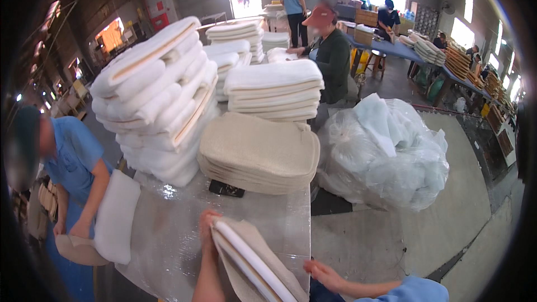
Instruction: The person folds beige fabric cushions by hand, aligns edges, and stacks them on a table. The person also handles white foam inserts, placing them into the folded cushions and stacking the finished units.
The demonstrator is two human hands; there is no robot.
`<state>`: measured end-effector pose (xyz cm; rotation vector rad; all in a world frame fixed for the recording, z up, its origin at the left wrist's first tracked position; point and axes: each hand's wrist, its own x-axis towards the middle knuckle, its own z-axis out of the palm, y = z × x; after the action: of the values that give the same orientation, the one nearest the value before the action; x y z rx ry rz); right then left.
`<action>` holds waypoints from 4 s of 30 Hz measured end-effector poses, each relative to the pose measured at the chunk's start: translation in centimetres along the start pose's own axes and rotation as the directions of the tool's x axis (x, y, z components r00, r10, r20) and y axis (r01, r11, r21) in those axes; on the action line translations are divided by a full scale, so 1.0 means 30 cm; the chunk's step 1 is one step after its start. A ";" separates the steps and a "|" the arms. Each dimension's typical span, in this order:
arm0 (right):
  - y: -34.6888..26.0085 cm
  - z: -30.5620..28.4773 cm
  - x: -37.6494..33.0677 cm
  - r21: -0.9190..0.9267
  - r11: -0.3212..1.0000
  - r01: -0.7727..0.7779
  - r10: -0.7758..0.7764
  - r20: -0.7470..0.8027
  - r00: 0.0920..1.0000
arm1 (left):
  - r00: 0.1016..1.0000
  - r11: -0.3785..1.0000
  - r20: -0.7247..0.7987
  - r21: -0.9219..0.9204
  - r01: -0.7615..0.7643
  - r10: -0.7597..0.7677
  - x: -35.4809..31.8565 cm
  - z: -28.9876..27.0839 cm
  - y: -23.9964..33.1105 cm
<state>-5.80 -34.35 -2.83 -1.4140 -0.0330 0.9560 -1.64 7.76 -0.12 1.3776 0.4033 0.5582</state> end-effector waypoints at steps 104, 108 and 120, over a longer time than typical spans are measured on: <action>-0.559 0.232 0.552 -0.543 0.683 0.490 -0.624 -0.085 0.776 | 0.928 0.675 0.319 0.643 -0.362 0.193 -0.035 0.381 0.135; -0.553 0.228 0.567 -0.555 0.650 0.518 -0.653 -0.060 0.755 | 0.924 0.663 0.331 0.652 -0.369 0.190 -0.025 0.384 0.147; -0.467 0.181 0.864 0.207 0.799 0.564 -0.594 0.136 0.793 | 0.900 0.602 0.274 0.673 -0.431 0.339 -0.053 0.410 0.113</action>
<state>15.41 -13.22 -3.12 -1.0567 -0.5074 0.5549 3.71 -2.70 5.07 2.3030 0.2197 0.7031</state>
